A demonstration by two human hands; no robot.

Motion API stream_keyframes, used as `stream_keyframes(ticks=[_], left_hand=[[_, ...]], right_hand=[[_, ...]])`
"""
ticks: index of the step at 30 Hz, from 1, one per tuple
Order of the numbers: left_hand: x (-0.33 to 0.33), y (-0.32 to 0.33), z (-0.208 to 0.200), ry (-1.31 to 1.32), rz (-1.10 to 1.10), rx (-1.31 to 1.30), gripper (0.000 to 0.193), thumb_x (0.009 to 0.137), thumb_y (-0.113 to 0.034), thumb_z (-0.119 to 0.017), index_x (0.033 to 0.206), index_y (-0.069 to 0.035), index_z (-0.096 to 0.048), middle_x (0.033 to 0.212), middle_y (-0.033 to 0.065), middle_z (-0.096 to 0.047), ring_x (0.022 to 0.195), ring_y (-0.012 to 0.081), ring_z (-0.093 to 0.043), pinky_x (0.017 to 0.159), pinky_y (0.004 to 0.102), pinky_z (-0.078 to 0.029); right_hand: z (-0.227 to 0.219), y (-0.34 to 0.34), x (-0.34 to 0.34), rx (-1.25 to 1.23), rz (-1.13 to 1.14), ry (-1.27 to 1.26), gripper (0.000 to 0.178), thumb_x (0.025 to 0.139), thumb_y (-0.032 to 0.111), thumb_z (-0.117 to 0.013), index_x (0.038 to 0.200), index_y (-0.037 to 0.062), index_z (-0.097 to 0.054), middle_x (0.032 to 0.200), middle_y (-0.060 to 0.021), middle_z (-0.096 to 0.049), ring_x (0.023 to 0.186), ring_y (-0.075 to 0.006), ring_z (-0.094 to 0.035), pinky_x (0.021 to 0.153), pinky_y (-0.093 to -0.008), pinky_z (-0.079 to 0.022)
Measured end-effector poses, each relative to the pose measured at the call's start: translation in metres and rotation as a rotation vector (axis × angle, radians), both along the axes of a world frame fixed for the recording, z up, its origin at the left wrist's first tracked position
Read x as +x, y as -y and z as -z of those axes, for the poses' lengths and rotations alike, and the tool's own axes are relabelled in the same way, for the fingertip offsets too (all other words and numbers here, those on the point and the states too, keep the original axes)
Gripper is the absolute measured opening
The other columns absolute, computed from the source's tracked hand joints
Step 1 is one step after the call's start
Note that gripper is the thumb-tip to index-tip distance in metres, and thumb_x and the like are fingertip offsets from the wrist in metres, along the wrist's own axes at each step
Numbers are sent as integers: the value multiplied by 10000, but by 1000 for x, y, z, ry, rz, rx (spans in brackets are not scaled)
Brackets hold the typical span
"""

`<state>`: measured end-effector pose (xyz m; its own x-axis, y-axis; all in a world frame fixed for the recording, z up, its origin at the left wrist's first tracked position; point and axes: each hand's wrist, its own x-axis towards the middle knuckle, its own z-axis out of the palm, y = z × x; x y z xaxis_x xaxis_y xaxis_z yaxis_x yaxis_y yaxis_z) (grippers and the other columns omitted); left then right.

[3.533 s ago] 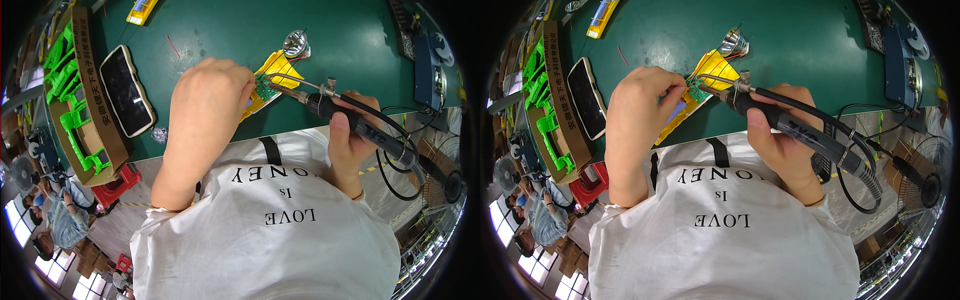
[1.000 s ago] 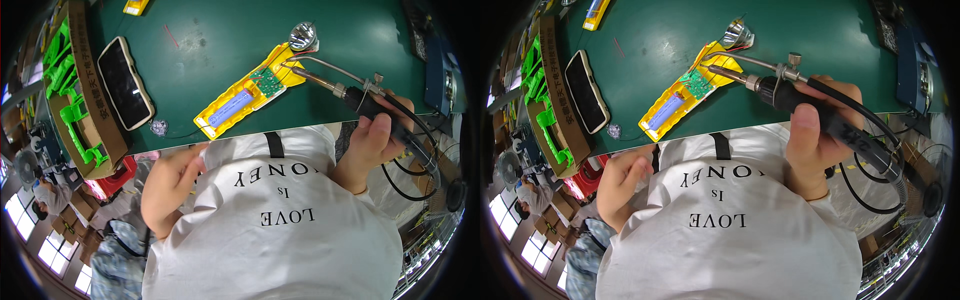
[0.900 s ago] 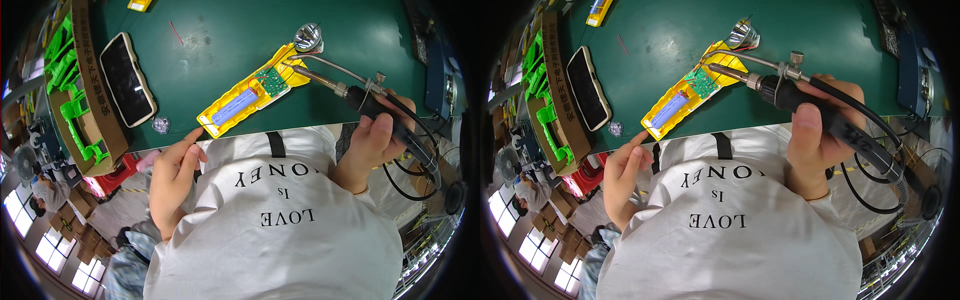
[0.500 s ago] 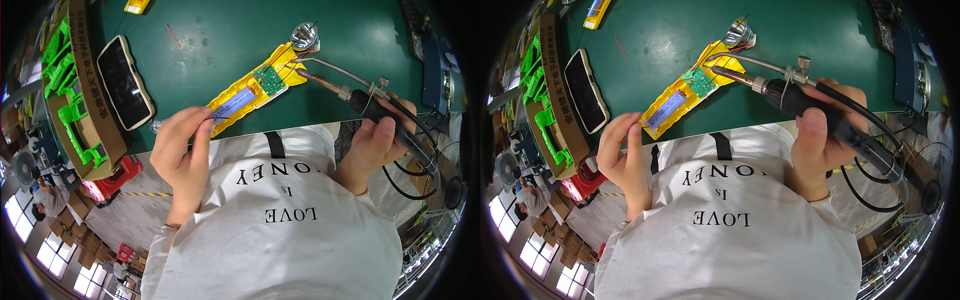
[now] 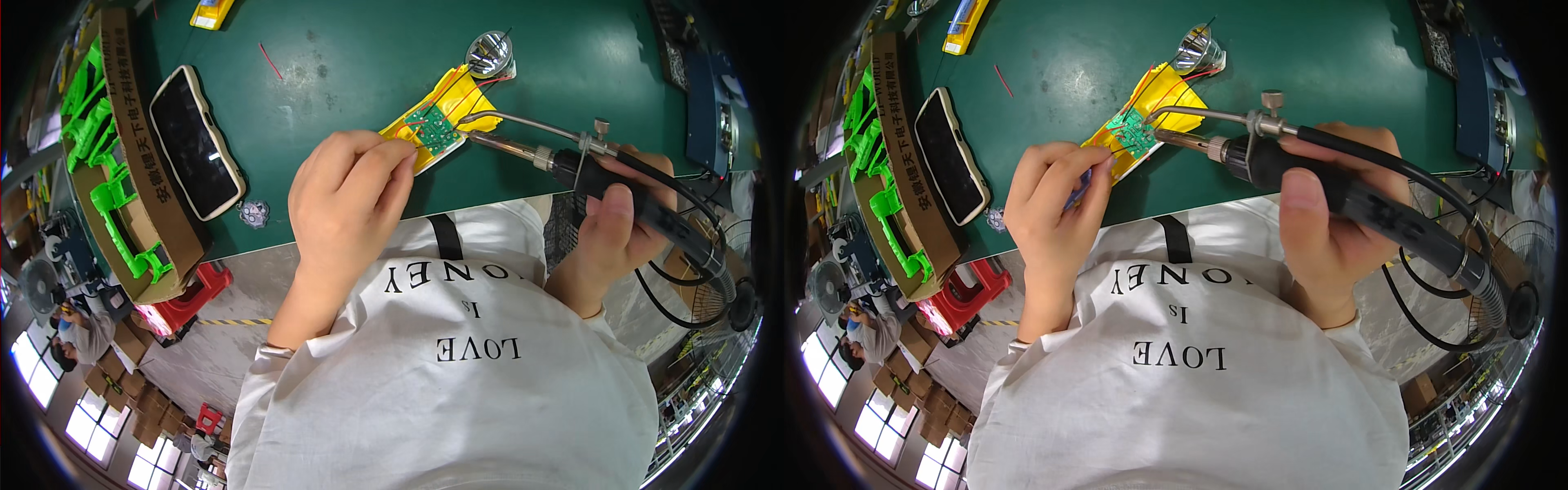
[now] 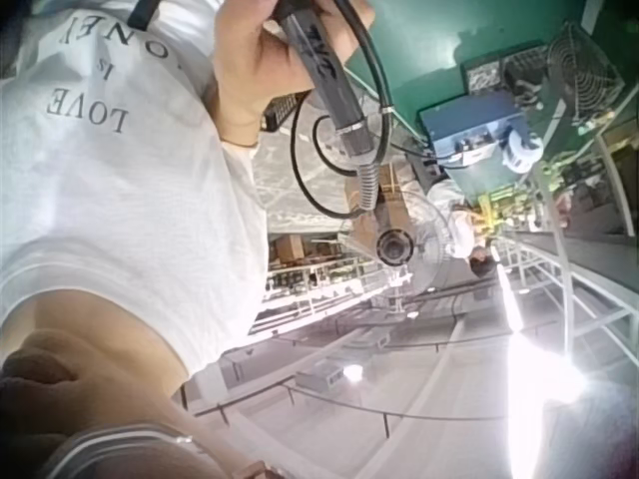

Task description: The person passes boxes of components along the assembly line and solders wires onto circuit boards and solar panels inside flashlight casings using a soldering iron.

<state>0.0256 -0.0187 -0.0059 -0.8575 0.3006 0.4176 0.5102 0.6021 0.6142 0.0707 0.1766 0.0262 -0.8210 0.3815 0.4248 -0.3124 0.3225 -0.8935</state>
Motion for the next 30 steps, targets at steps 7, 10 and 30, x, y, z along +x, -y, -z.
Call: stream_keyframes(ticks=[7, 10, 30], left_hand=[[-7, -5, -7, -71, 45, -166, 140, 546, -25, -621, 637, -81, -529, 666, 0, -496, 528, 164, -455, 454, 270, -367], [-7, -6, -9, -71, 39, -179, 143, 531, -27, -613, 616, -81, -511, 644, 0, -473, 519, 162, -443, 446, 273, -351], [-8, -6, -18, 64, 49, -235, 147, 543, 11, -619, 645, -53, -536, 649, 42, -511, 569, 201, -510, 495, 280, -405]], right_hand=[[-3, 5, 1, -38, -48, 137, 167, 680, 92, -619, 773, -29, -551, 777, -61, -536, 646, -91, -491, 574, -176, -378], [-2, 5, -3, 16, -69, 67, 162, 676, 85, -623, 774, -23, -552, 773, -60, -536, 631, -82, -488, 547, -169, -367], [0, 7, -2, 11, -69, 67, 165, 691, 88, -628, 786, -20, -549, 761, -57, -541, 598, -65, -469, 530, -160, -354]])
